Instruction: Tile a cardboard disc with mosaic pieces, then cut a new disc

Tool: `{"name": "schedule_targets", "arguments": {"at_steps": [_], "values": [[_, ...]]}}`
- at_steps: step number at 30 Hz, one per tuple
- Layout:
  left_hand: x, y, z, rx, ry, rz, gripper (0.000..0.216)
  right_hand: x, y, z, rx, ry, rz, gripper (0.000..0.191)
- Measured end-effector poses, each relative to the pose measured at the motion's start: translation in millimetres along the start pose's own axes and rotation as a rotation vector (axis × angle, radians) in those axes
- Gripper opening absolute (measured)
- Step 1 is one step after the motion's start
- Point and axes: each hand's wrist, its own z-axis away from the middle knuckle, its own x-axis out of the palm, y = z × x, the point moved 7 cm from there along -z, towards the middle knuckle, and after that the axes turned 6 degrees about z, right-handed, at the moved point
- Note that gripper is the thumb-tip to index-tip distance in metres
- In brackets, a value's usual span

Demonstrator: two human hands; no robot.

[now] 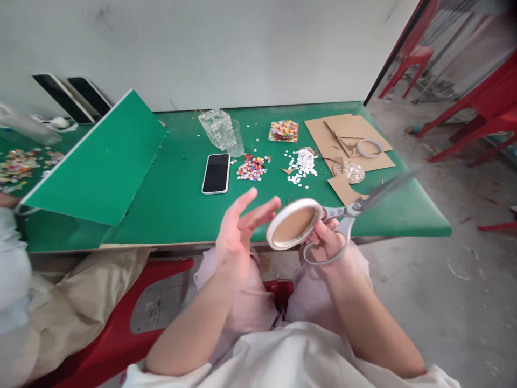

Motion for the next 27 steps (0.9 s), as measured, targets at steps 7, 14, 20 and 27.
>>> {"name": "schedule_targets", "arguments": {"at_steps": [7,14,20,27], "values": [[-6.5,-60.8,7.6,-0.166,0.066,0.164,0.061,18.5,31.1,-4.4,0.298,-0.062,-0.319,0.041],[2.8,-64.8,28.2,-0.223,0.139,-0.246,0.03,30.1,37.3,-4.8,0.33,-0.1,-0.31,0.036],[5.1,-56.0,26.4,-0.138,0.085,-0.429,0.021,33.8,39.5,-3.9,0.344,-0.096,-0.387,0.036],[4.5,-53.6,24.0,-0.135,0.074,-0.523,0.025,33.4,38.7,-0.3,0.378,-0.077,-0.468,0.037]]}}
